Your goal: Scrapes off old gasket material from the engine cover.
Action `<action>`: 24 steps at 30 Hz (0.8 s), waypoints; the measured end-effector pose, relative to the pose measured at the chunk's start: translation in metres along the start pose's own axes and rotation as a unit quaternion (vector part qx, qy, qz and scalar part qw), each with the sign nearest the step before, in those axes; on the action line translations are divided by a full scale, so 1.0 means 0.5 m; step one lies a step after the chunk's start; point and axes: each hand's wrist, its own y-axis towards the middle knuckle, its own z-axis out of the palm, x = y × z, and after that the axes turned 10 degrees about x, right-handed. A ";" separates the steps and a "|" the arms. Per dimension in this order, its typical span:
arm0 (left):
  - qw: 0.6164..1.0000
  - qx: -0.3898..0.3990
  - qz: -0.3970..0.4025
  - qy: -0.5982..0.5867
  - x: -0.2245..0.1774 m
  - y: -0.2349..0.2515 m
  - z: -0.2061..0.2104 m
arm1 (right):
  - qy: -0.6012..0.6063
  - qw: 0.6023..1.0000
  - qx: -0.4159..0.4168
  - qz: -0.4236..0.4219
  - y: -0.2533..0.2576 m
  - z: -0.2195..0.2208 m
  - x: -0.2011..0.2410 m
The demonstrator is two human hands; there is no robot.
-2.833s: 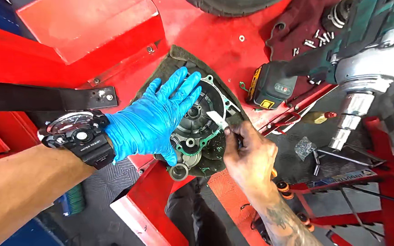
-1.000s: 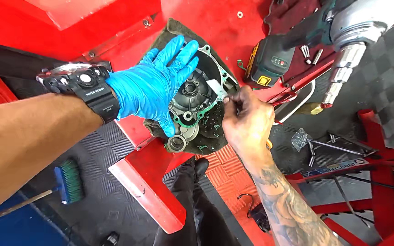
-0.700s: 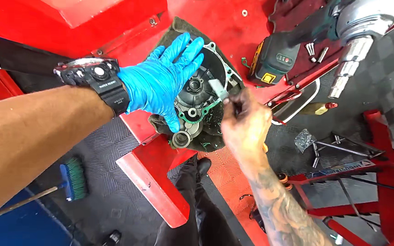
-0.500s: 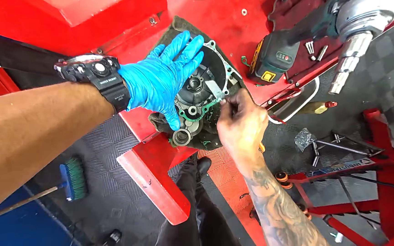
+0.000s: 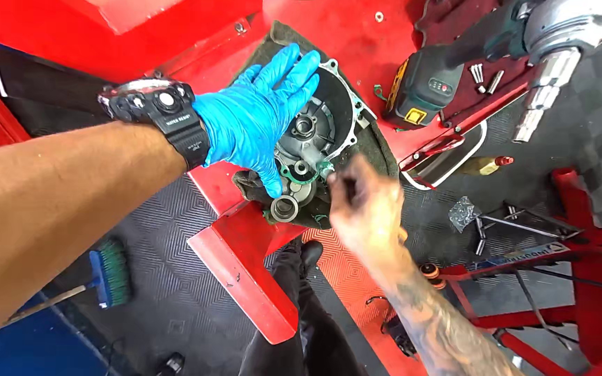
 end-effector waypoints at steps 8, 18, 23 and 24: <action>1.000 0.014 -0.008 -0.016 -0.011 -0.007 -0.020 | -0.008 0.999 0.032 -0.008 -0.022 0.007 0.026; 0.996 0.088 -0.003 0.016 -0.083 -0.092 -0.154 | 0.101 0.995 -0.012 0.015 -0.037 -0.004 -0.007; 0.993 -0.008 0.104 0.062 -0.026 -0.148 -0.119 | 0.169 0.979 -0.051 0.101 -0.039 -0.020 -0.036; 0.993 -0.035 0.097 0.057 -0.027 -0.149 -0.109 | 0.162 0.980 -0.047 0.107 -0.037 -0.020 -0.034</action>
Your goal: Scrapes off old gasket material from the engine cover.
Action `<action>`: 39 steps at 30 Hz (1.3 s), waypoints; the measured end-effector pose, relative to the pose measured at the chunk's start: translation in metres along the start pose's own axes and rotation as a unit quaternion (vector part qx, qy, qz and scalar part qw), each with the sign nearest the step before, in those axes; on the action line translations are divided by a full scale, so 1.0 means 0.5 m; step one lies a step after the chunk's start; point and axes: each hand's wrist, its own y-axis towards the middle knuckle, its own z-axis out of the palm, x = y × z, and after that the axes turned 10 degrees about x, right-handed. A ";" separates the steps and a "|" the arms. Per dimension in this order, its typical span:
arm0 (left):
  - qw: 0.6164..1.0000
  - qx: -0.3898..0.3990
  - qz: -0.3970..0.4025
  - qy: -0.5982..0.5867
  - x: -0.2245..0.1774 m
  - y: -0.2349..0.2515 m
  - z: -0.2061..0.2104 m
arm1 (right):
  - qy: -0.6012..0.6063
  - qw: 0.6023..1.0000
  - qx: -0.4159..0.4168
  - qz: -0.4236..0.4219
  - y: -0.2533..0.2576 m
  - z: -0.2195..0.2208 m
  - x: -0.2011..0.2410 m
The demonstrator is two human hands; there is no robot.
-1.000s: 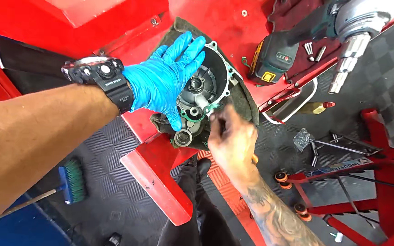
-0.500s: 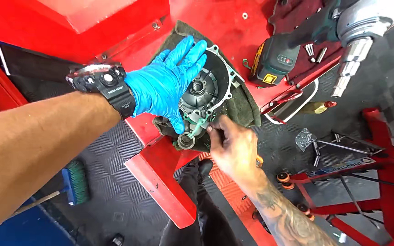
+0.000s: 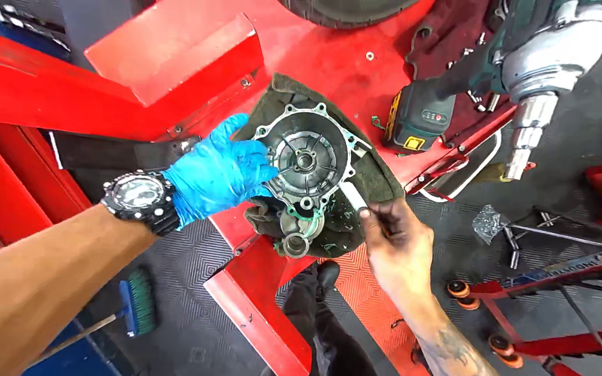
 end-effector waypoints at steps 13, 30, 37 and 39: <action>0.954 -0.165 -0.230 -0.100 -0.071 0.073 -0.044 | -0.128 0.977 0.130 -0.108 0.193 -0.044 0.019; 0.957 -0.036 -0.285 -0.037 0.014 0.197 -0.016 | -0.199 0.923 0.162 -0.288 0.218 -0.063 0.002; 0.959 -0.043 -0.274 -0.054 0.016 0.197 -0.011 | -0.228 0.898 0.191 -0.324 0.243 -0.073 0.014; 0.959 -0.031 -0.276 -0.056 0.016 0.197 -0.015 | -0.240 0.886 0.191 -0.347 0.236 -0.079 0.007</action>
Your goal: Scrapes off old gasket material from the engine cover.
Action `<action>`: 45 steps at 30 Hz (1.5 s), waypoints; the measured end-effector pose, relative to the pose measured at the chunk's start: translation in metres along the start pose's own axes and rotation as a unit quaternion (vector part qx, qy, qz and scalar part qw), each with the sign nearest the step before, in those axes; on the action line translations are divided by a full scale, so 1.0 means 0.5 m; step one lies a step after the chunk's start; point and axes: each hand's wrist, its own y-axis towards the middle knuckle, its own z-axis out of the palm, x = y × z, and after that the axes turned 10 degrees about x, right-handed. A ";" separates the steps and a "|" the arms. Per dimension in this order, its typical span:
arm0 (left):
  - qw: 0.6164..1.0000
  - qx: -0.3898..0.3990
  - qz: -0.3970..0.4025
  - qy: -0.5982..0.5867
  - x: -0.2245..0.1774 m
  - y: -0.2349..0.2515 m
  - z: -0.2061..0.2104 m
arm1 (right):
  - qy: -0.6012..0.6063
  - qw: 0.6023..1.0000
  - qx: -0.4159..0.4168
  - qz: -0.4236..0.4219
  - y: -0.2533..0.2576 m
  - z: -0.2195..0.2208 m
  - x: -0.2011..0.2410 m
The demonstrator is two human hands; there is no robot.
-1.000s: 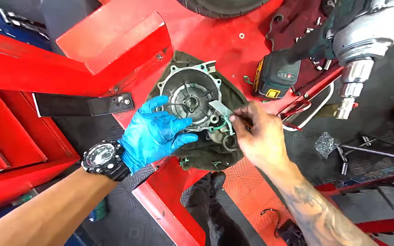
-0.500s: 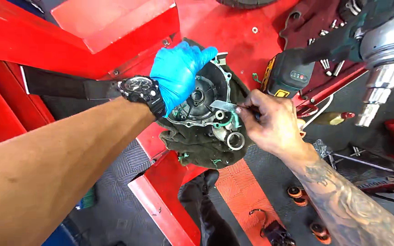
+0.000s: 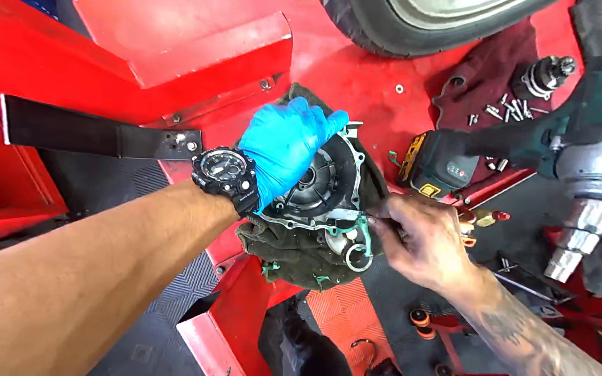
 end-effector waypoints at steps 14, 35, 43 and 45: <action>1.000 -0.025 0.010 0.002 0.005 0.000 0.006 | 0.041 0.998 0.021 -0.033 0.008 -0.007 -0.023; 0.999 -0.016 -0.032 -0.012 -0.002 -0.004 0.007 | 0.094 0.990 -0.026 0.106 -0.042 0.036 0.053; 0.999 -0.022 -0.032 -0.013 -0.004 -0.006 0.007 | 0.080 0.996 0.036 0.011 -0.018 0.005 0.011; 0.998 -0.028 -0.055 -0.022 -0.008 -0.010 0.006 | 0.080 0.996 0.034 0.006 -0.016 0.001 0.006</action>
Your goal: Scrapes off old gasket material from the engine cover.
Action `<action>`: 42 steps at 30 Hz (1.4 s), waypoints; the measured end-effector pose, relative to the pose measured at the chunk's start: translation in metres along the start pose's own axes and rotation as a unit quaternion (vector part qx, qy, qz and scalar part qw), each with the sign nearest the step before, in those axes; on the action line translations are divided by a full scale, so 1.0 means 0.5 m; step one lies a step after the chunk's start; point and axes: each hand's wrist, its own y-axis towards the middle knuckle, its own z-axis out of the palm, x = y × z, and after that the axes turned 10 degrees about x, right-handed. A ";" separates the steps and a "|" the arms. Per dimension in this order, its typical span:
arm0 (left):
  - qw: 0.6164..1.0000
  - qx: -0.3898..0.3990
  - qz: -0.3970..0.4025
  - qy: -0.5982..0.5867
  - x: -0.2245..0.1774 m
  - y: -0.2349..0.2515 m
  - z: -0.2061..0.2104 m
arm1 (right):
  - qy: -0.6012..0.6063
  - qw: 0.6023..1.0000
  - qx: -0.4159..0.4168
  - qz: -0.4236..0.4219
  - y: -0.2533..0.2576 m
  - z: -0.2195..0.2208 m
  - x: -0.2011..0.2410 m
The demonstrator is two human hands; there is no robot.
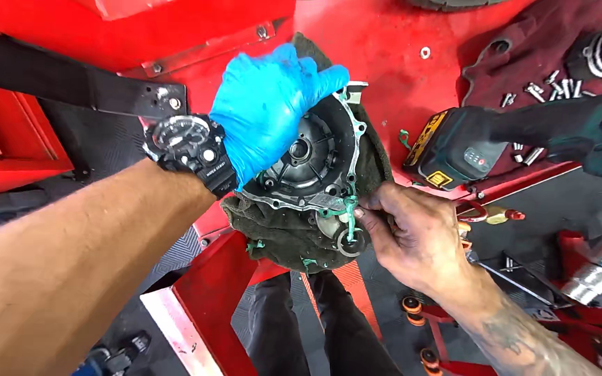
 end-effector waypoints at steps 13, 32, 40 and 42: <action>0.955 -0.047 -0.284 -0.075 -0.038 -0.064 0.020 | -0.070 0.920 -0.205 0.327 0.008 0.070 0.122; 0.952 -0.038 -0.297 -0.058 -0.045 -0.060 0.013 | -0.028 0.886 -0.286 0.364 0.031 0.145 0.177; 0.952 -0.045 -0.297 -0.057 -0.043 -0.056 0.018 | -0.044 0.875 -0.302 0.375 0.034 0.147 0.178; 0.953 -0.047 -0.293 -0.062 -0.044 -0.057 0.017 | -0.052 0.881 -0.300 0.362 0.031 0.148 0.176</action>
